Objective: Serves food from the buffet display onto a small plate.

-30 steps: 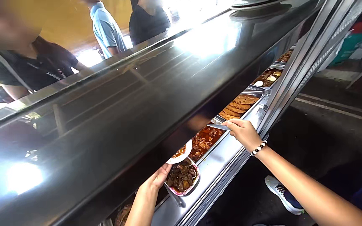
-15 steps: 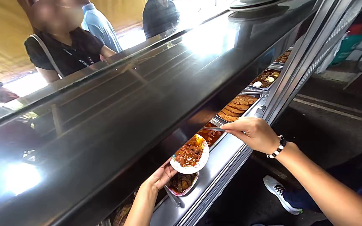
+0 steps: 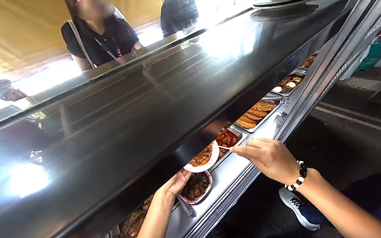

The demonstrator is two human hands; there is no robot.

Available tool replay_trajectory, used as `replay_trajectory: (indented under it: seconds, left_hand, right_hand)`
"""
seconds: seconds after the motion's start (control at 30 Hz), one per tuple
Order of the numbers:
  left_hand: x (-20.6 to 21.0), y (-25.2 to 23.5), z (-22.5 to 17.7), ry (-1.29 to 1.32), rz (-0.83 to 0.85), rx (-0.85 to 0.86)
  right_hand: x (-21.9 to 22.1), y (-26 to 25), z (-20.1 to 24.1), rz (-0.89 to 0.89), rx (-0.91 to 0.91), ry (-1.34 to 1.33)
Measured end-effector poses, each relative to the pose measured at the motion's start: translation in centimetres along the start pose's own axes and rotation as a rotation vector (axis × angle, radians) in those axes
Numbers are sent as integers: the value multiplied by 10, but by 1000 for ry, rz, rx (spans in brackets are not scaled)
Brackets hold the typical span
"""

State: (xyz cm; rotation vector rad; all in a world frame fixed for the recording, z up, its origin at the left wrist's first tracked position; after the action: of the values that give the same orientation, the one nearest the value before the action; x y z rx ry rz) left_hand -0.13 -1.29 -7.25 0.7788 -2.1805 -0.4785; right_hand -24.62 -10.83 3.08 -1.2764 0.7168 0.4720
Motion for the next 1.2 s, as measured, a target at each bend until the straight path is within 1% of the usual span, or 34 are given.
replay_trajectory:
  seconds: [0.07,0.17,0.27,0.37,0.53,0.7,0.77,0.83,0.93,1.0,1.07,1.13,1.2]
  left_hand:
    - [2,2,1,10,-4,12]
    - [4,3,4,19,-9,15]
    - [0,5,3,17,-12,19]
    - [-6,9,-1,-15,-36,38]
    - [-10,12,2,-54,-40,20]
    - [-15,15,8,-33,-68,-7]
    - [-14,15,10,-26,-60,-23]
    - [-10,15,13,-25,-42,-48]
    - [-6,16,15,-43,-7,-65]
    - [-9,16,14,-28,1,-58]
    - [-14,18,12,8,-22,-48]
    - [-20,22,9,43,-71,-32]
    - [-23,28,6,66,-133,-10]
  right_hand:
    - [9,3,8,-30,-1,-12]
    - [21,4,13,-16,14,-33]
    - [7,-3,9,-33,57,-82]
    - [-12,-6,8,-5,92,-92]
    - [0,-2,14,149,39,-22]
    - [-19,-8,3,73,97,-32]
    - [-11,-11,1,108,82,-11]
    - [5,-10,3,164,28,-30]
    - [13,-12,6,165,-21,-52]
    - [6,-14,-1,122,42,-86]
    - [-1,-15,-15,83,188,-118]
    - [3,-13,-38,127,432,-144]
    - [24,-7,-62,210,703,-158]
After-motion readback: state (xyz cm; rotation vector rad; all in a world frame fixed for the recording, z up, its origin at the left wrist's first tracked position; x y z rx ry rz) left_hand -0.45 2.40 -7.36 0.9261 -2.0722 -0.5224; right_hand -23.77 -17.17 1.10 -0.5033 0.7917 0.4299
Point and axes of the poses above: each hand's wrist, its own y-axis away from the middle knuckle, its own x-axis out of the palm, z = x × y, the point moved 6 cm from there along -y, towards the middle knuckle, and after that the axes turned 1 degree about -y, right-handed, at the moved point
